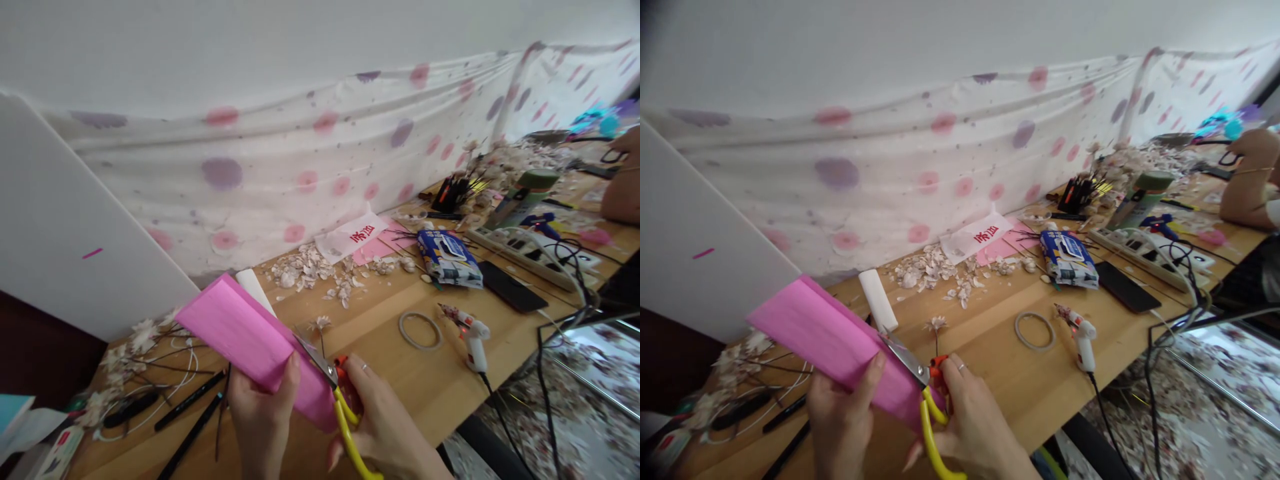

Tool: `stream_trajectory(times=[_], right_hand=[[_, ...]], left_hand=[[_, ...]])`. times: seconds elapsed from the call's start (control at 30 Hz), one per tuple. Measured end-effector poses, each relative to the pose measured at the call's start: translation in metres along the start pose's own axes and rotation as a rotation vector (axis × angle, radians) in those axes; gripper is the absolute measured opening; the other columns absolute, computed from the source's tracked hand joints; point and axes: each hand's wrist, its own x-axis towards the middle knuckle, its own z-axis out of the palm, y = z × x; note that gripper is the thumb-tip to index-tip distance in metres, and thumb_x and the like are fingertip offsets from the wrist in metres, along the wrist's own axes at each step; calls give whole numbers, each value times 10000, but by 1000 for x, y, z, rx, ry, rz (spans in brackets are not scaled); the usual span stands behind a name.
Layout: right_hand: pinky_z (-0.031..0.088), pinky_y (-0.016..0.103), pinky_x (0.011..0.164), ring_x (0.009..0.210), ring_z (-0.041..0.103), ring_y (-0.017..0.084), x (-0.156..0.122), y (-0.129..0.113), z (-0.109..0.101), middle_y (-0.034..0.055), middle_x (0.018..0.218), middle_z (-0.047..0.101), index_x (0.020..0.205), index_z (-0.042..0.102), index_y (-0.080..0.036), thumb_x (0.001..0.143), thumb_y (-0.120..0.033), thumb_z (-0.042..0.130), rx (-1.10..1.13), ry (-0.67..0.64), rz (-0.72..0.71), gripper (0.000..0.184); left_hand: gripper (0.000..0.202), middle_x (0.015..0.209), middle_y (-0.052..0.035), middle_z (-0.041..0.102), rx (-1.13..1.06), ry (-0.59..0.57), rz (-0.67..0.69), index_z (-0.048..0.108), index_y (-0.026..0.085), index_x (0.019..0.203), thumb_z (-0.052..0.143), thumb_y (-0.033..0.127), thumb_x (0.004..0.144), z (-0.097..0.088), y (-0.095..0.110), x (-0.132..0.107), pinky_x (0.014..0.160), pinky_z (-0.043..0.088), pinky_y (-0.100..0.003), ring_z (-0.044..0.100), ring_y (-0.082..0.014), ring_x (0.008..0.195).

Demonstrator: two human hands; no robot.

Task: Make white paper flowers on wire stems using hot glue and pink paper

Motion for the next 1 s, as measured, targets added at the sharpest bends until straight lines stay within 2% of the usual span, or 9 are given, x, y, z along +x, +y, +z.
stream_trajectory(times=[0.23,0.37,0.5,0.63,0.83,1.0], right_hand=[[300,253,540,581,466,149,-4,6,-2,5,757,558,778,382,-250,759,-653,698,-24,-2,-11,512],[264,249,535,573,455,144,-5,8,-4,-13,741,531,786,367,-254,769,-514,691,-67,2,-17,416],[272,251,543,586,481,157,-4,9,-7,-5,745,529,792,347,-257,811,-411,613,-112,4,-32,309],[274,260,540,583,493,164,-4,9,-6,8,771,556,815,358,-257,799,-508,629,-128,24,-43,370],[270,270,525,564,491,169,-3,9,-4,8,767,560,850,365,-257,838,-592,605,-152,50,-46,412],[293,278,547,587,484,174,-2,9,-5,28,816,585,869,385,-250,782,-803,592,-104,26,-34,597]], left_hand=[[385,777,-13,746,29,19,-2,676,173,945,852,300,626,2,1,0,635,561,-285,695,-210,695],[415,782,-11,724,56,47,-5,665,179,949,858,292,599,2,-1,3,614,542,-298,672,-215,691],[436,769,2,697,69,17,-6,654,183,969,850,317,603,6,2,1,587,539,-293,664,-211,661],[472,747,18,696,69,6,15,643,187,1016,848,314,610,10,6,-3,568,528,-262,645,-180,631],[474,856,-62,760,137,22,67,681,145,1004,861,316,600,10,9,-8,668,593,-324,724,-246,756],[458,833,-61,766,134,5,77,674,149,993,853,318,607,10,10,-11,657,607,-333,739,-255,735]])
